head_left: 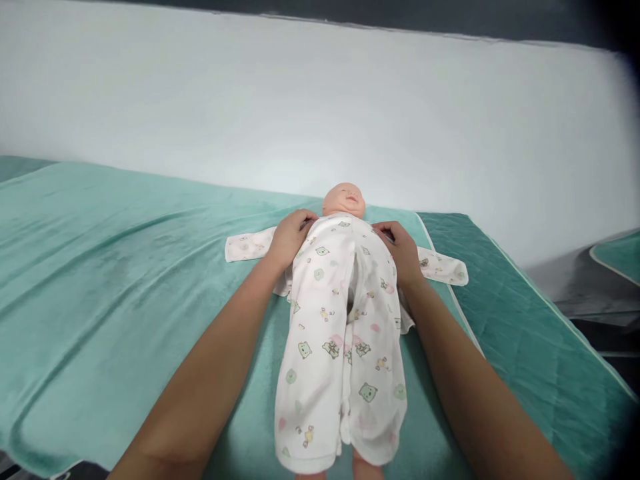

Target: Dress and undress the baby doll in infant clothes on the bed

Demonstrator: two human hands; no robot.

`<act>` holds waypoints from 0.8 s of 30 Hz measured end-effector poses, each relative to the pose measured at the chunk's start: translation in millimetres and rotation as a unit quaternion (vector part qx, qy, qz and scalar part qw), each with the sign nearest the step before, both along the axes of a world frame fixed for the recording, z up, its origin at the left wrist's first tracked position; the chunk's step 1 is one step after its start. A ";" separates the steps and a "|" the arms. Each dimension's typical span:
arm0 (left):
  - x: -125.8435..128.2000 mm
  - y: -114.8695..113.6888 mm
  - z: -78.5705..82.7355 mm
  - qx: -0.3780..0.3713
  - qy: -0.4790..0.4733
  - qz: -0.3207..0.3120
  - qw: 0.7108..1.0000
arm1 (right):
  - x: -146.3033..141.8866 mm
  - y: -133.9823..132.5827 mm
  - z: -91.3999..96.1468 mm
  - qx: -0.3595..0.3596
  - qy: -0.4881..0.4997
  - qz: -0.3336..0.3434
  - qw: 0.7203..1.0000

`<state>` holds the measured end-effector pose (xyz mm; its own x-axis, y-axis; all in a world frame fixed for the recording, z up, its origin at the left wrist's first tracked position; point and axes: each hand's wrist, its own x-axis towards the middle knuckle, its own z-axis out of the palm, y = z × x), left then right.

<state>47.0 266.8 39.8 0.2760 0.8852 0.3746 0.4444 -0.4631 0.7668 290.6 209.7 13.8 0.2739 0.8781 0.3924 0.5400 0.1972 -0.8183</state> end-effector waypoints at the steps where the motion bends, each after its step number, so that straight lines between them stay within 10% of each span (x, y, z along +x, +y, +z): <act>1: 0.0 0.2 -0.2 -0.001 0.000 0.000 1.000 | 0.2 0.0 0.0 0.001 -0.001 0.001 1.000; 16: -1.8 3.4 -8.1 0.046 0.030 0.002 0.998 | -4.5 -11.4 10.3 0.047 0.074 -0.026 0.996; 24: -11.2 -12.3 -17.4 0.144 0.101 0.025 0.984 | -64.2 -161.9 36.8 0.031 -0.029 0.072 0.997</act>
